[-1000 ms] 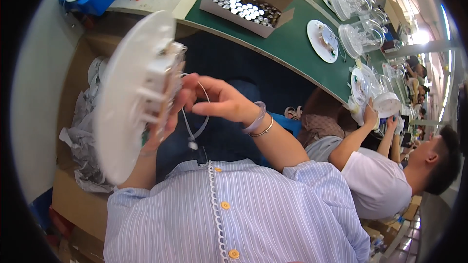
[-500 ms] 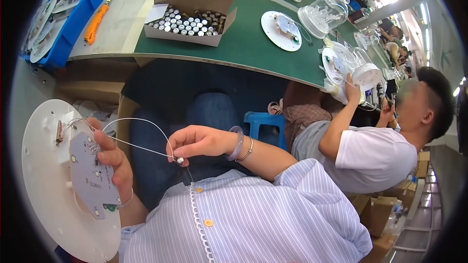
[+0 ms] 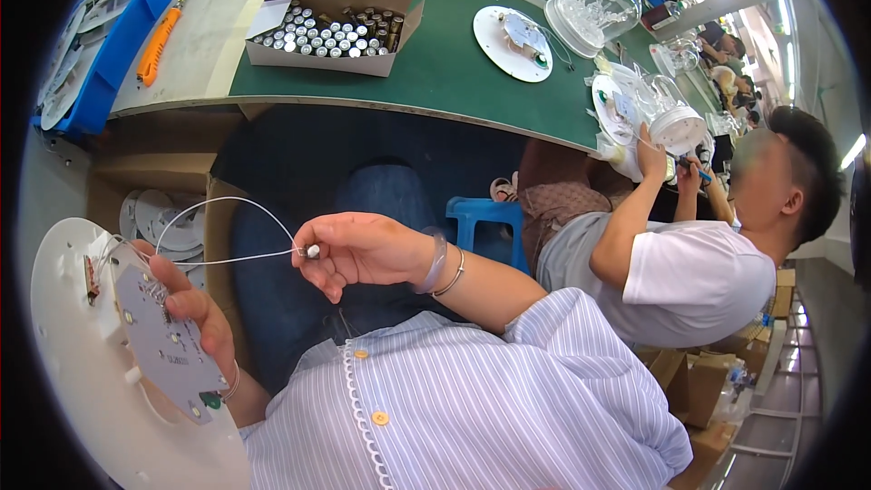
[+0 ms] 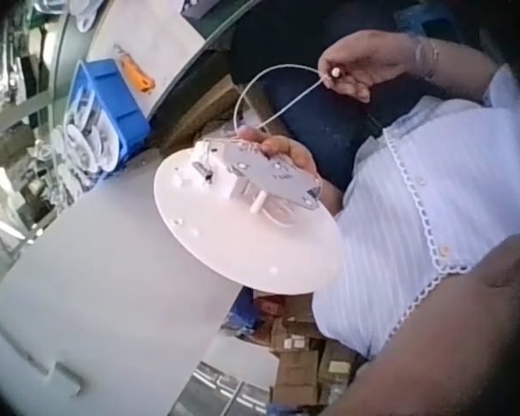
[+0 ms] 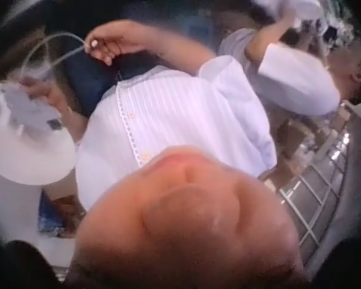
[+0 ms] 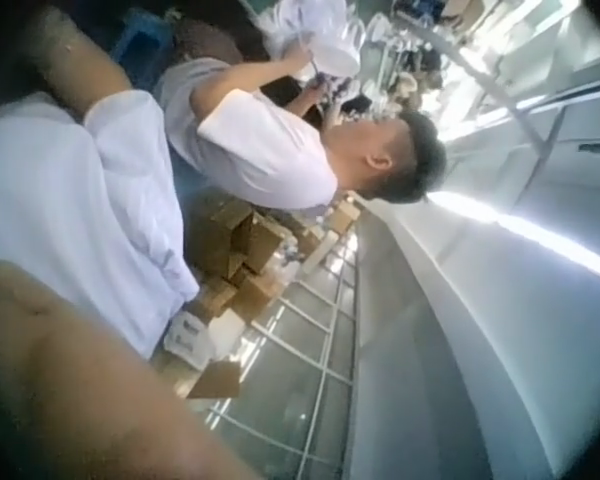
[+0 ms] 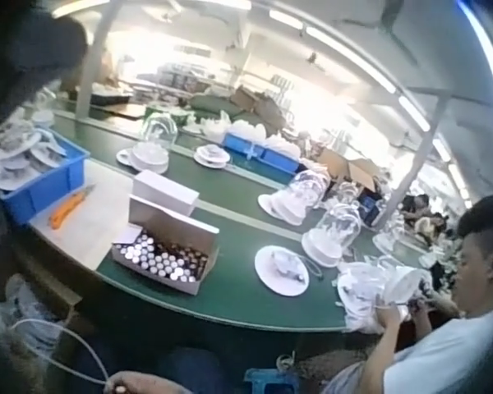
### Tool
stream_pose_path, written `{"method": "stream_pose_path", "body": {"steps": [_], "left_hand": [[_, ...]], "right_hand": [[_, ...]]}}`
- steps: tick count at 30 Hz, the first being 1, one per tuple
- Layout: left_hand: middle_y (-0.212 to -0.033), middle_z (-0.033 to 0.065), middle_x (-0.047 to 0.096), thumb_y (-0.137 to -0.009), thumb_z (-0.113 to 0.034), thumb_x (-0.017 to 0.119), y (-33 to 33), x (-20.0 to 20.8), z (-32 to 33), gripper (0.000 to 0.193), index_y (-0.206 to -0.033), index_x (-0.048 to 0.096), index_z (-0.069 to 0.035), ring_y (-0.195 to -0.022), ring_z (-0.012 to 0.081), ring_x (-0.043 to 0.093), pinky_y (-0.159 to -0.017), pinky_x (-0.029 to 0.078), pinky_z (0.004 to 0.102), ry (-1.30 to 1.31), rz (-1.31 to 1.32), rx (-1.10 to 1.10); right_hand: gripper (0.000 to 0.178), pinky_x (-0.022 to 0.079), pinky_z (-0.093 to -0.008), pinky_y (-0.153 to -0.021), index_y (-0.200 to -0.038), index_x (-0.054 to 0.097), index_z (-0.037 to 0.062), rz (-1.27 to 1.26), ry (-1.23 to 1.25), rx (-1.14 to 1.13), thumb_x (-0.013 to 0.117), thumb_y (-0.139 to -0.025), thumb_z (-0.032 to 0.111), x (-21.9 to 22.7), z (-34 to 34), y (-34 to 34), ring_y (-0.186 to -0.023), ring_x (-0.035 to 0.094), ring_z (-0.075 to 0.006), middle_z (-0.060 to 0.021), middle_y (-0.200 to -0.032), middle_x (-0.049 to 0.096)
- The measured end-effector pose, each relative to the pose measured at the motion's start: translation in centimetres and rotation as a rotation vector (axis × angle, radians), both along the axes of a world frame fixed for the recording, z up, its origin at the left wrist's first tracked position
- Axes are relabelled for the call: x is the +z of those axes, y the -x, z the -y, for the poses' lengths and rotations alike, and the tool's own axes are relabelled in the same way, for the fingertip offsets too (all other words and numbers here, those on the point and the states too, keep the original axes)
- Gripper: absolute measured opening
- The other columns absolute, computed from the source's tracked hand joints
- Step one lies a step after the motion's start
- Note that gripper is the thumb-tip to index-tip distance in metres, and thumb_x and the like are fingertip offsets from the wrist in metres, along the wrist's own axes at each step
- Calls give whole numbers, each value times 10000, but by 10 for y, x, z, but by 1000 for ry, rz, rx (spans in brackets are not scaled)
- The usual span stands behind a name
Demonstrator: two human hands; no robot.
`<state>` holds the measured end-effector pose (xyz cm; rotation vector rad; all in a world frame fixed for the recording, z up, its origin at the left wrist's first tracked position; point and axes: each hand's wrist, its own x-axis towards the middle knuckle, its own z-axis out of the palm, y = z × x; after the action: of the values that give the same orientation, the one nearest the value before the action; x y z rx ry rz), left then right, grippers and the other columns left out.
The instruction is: Installing AA batteries into the base of circular light fixtures on a factory assembly line.
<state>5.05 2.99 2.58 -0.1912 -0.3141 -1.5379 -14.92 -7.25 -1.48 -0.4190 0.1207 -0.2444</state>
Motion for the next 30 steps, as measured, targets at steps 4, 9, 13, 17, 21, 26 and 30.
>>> {"method": "stream_pose_path", "body": {"steps": [4, 9, 13, 17, 21, 26, 30], "left_hand": [[-1257, 210, 335, -820, -261, 490, -2, -3, -4, 554, -1282, 218, -121, -1046, 342, 468, -704, 471, 494, -70, 2, 78], [-1345, 136, 200, -731, -241, 583, -11, -10, -19, 710, -1308, 194, -98, -1158, 330, 327, -794, 361, 497, 111, -124, 34], [-1342, 133, 207, -730, -245, 585, -4, -4, -19, 713, -1309, 194, -105, -1157, 334, 328, -799, 358, 498, 81, -156, 77], [-1339, 130, 214, -730, -248, 588, 3, 8, -20, 716, -1311, 194, -111, -1155, 338, 328, -803, 355, 498, 50, -170, 137], [-1322, 125, 249, -758, -260, 564, 3, 14, -23, 681, -1313, 193, -130, -1175, 325, 311, -865, 326, 487, 26, -168, 143], [-1297, 107, 301, -822, -255, 478, 9, 23, -32, 584, -1314, 188, -133, -1192, 276, 306, -938, 285, 451, -12, -73, 278], [-1310, 99, 280, -842, -251, 439, 2, 20, -33, 551, -1315, 182, -135, -1214, 249, 271, -966, 255, 432, 57, 36, 136]], "right_hand": [[194, 465, -208, -550, -935, 515, -18, -72, 141, -14, 464, -848, 147, -1, 1, 3, -582, 550, -125, -89, -721, 557], [182, 438, -192, -568, -906, 547, -4, -104, 332, -4, 554, -791, 137, 18, 0, -9, -574, 546, -102, -88, -739, 595], [179, 447, -193, -556, -913, 538, -13, -53, 384, 19, 540, -800, 126, 35, -4, -17, -596, 576, -115, -115, -768, 607], [184, 446, -193, -558, -921, 533, -9, -55, 405, 6, 540, -801, 131, 38, -5, -20, -612, 581, -116, -110, -775, 608], [177, 442, -191, -555, -921, 533, 0, -105, 493, -13, 539, -805, 133, 39, -8, -23, -632, 583, -110, -87, -789, 607], [193, 437, -184, -550, -911, 535, 0, -119, 536, -45, 558, -797, 153, 44, -10, -33, -634, 578, -93, -70, -785, 603], [191, 438, -185, -548, -899, 540, -5, -87, 562, -21, 561, -795, 154, 49, -10, -38, -629, 577, -92, -69, -778, 604]]}}
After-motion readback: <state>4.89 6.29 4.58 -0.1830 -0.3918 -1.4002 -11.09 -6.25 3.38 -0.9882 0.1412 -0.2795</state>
